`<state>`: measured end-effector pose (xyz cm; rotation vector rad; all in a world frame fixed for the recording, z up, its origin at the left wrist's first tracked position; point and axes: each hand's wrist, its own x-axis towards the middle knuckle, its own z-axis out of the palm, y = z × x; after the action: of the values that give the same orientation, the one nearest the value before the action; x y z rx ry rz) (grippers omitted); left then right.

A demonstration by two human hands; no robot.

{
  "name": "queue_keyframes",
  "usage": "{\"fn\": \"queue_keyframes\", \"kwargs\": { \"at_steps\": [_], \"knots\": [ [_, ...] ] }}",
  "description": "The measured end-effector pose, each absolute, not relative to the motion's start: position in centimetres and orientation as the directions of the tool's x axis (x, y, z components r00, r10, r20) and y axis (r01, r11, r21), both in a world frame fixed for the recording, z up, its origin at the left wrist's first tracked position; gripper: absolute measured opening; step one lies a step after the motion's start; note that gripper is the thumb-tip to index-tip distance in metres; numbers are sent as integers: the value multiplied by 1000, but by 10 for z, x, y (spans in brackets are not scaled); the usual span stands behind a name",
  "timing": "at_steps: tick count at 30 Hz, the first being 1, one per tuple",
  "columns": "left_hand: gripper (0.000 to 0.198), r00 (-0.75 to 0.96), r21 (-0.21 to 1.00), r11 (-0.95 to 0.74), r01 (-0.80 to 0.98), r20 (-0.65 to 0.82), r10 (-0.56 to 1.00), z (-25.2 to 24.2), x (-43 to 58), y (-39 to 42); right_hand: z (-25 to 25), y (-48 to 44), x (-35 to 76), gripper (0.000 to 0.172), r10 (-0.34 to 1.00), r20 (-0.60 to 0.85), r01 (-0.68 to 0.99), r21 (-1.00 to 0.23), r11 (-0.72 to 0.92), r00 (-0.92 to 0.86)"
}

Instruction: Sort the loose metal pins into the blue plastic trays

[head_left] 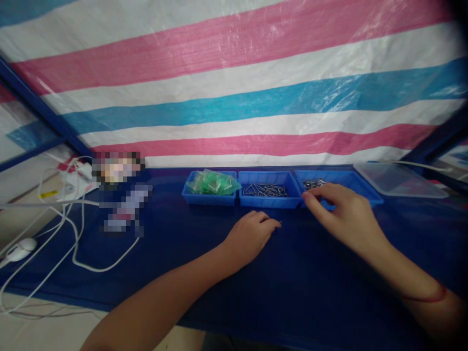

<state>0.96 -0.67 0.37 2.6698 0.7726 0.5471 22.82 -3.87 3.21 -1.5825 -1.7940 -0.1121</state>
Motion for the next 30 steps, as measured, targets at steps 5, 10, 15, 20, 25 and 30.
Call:
{"fn": "queue_keyframes", "kwargs": {
  "at_steps": [5,10,15,20,25,30],
  "knots": [
    [17,604,772,-552,314,287,744,7,9,-7,20,-48,202,24,948,318,771,-595,224,-30],
    [13,479,913,-367,176,246,843,6,14,-10,11,-49,192,25,960,280,568,-790,229,3],
    [13,470,939,-322,119,232,852,3,15,-11,8,-50,190,23,954,296,521,-822,230,45],
    [19,502,925,-346,159,226,835,3,15,-11,7,-52,189,19,956,294,547,-801,242,8],
    [19,549,858,-463,223,283,787,6,14,-10,13,-56,188,14,919,392,582,-738,342,-44],
    [18,473,861,-474,186,344,811,9,12,-9,21,-55,192,12,904,410,625,-677,389,-118]
  ]
}}
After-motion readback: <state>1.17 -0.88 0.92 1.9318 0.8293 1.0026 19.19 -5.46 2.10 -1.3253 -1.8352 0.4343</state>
